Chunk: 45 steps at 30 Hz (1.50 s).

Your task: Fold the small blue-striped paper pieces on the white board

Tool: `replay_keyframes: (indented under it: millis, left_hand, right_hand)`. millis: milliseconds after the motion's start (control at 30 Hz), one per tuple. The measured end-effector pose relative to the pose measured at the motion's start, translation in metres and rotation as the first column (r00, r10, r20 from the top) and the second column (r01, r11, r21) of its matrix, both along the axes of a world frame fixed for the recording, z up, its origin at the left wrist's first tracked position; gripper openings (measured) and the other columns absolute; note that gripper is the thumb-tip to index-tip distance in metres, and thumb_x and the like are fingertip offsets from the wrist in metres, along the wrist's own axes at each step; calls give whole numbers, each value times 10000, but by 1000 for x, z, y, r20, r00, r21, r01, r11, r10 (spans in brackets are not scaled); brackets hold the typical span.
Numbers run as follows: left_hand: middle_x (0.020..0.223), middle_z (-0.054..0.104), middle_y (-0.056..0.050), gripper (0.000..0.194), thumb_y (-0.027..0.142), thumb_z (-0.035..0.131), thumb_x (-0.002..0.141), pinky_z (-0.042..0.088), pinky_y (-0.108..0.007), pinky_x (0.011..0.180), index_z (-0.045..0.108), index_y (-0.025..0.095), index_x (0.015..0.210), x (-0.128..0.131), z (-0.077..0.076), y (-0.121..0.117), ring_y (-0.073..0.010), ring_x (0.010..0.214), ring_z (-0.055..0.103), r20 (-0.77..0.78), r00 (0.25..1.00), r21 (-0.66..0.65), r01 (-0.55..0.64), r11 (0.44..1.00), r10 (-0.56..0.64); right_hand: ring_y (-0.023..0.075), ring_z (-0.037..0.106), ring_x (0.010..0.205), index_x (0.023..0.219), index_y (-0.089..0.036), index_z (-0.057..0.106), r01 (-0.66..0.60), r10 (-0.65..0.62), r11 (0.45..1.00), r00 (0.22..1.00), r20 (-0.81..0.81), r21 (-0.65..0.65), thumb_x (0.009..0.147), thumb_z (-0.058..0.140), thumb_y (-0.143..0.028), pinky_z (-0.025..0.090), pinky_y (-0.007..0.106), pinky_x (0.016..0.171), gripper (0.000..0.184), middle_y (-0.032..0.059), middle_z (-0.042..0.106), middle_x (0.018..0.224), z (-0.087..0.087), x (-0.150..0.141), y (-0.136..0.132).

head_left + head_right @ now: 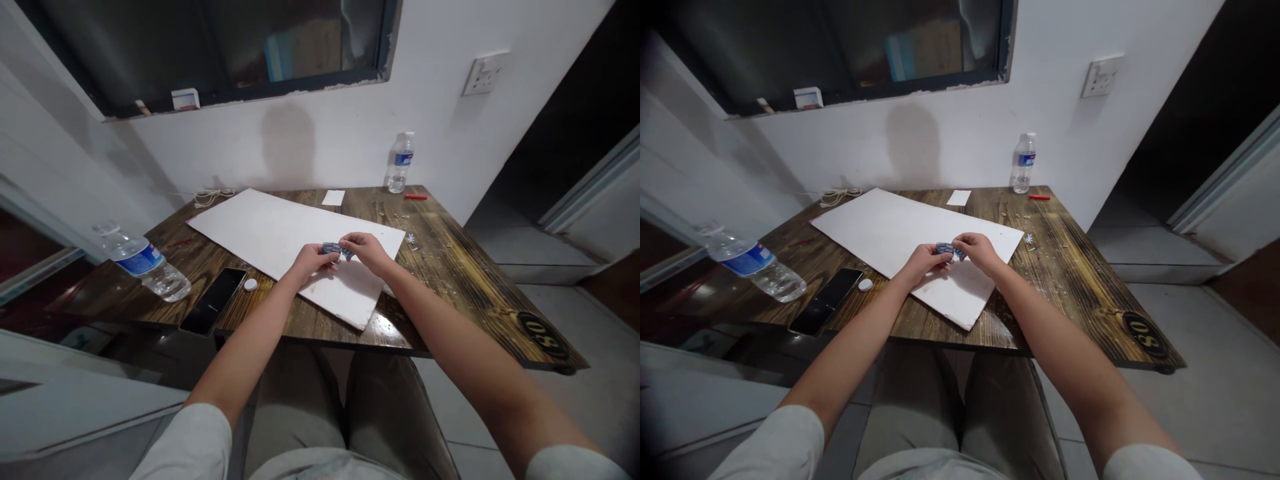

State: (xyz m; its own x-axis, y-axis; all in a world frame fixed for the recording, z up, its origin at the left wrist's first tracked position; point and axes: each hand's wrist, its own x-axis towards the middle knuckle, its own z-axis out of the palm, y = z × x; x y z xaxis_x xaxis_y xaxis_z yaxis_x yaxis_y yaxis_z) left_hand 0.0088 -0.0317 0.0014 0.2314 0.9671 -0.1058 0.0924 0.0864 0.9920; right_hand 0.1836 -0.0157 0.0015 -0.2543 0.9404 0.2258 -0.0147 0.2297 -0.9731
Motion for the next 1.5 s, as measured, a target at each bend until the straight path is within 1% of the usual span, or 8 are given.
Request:
replay_keyframes:
  millis: [567, 667, 833, 1000, 1133, 1233, 1333, 1500]
  left_hand:
    - [704, 706, -84, 139, 175, 743, 747, 500, -215, 470, 651, 84, 799, 2, 0, -3, -114, 520, 629, 98, 994, -83, -29, 996, 37]
    - [703, 707, -82, 150, 185, 747, 748, 505, -217, 480, 646, 86, 798, 3, 0, -3, -112, 516, 628, 93, 995, -82, -40, 996, 47]
    - [690, 704, -76, 165, 191, 756, 740, 497, -205, 483, 646, 86, 804, 4, 2, -2, -103, 509, 622, 56, 996, -66, -71, 995, 74]
    - [717, 710, -83, 198, 223, 770, 728, 503, -224, 485, 649, 91, 810, 3, 0, -1, -112, 521, 624, 64, 996, -61, -49, 997, 53]
    - [710, 705, -84, 219, 228, 787, 710, 503, -225, 491, 648, 88, 806, 3, -2, 0, -111, 516, 621, 74, 996, -54, -49, 997, 53]
    - [716, 706, -85, 246, 247, 797, 701, 495, -222, 485, 650, 87, 816, 2, -3, 1, -112, 513, 623, 80, 995, -52, -48, 997, 52]
    - [715, 708, -84, 243, 247, 792, 707, 487, -212, 488, 653, 84, 823, 2, -3, 1, -108, 515, 627, 67, 996, -42, -49, 998, 52]
    - [714, 710, -82, 241, 243, 787, 714, 494, -216, 505, 652, 83, 831, 3, 0, 0, -107, 528, 630, 41, 997, -42, -57, 998, 58]
  right_hand:
    - [96, 506, 509, 751, -173, 628, 320, -310, 945, 941, -134, 66, 726, 656, -406, 459, 245, 517, 236, -19, 584, 614, 1, 23, 17]
    - [106, 504, 504, 711, -165, 646, 243, -251, 968, 951, 178, 67, 742, 644, -313, 429, 247, 516, 151, -10, 595, 588, 1, 39, 24]
    - [153, 586, 652, 714, -182, 708, 73, -238, 956, 757, 609, 282, 767, 626, -198, 406, 261, 637, 99, 28, 700, 686, -6, 41, 22]
    - [180, 619, 733, 819, -194, 744, 20, -253, 933, 746, 616, 358, 784, 625, -176, 412, 273, 702, 126, 45, 730, 786, -11, 39, 20]
    - [161, 580, 652, 968, -198, 730, 139, -323, 920, 800, 506, 367, 725, 691, -195, 406, 273, 669, 246, 8, 689, 698, -13, 42, 22]
    - [149, 566, 601, 827, -184, 712, 220, -295, 948, 876, 381, 229, 663, 752, -272, 408, 271, 622, 190, 4, 668, 652, -13, 42, 25]
    - [141, 552, 565, 693, -179, 673, 130, -139, 990, 936, 322, 51, 618, 786, -374, 407, 273, 583, 237, 9, 664, 637, -13, 39, 24]
    - [165, 549, 636, 634, -187, 705, 108, -186, 980, 809, 558, 169, 599, 820, -408, 400, 294, 637, 252, 20, 645, 647, -16, 35, 22]
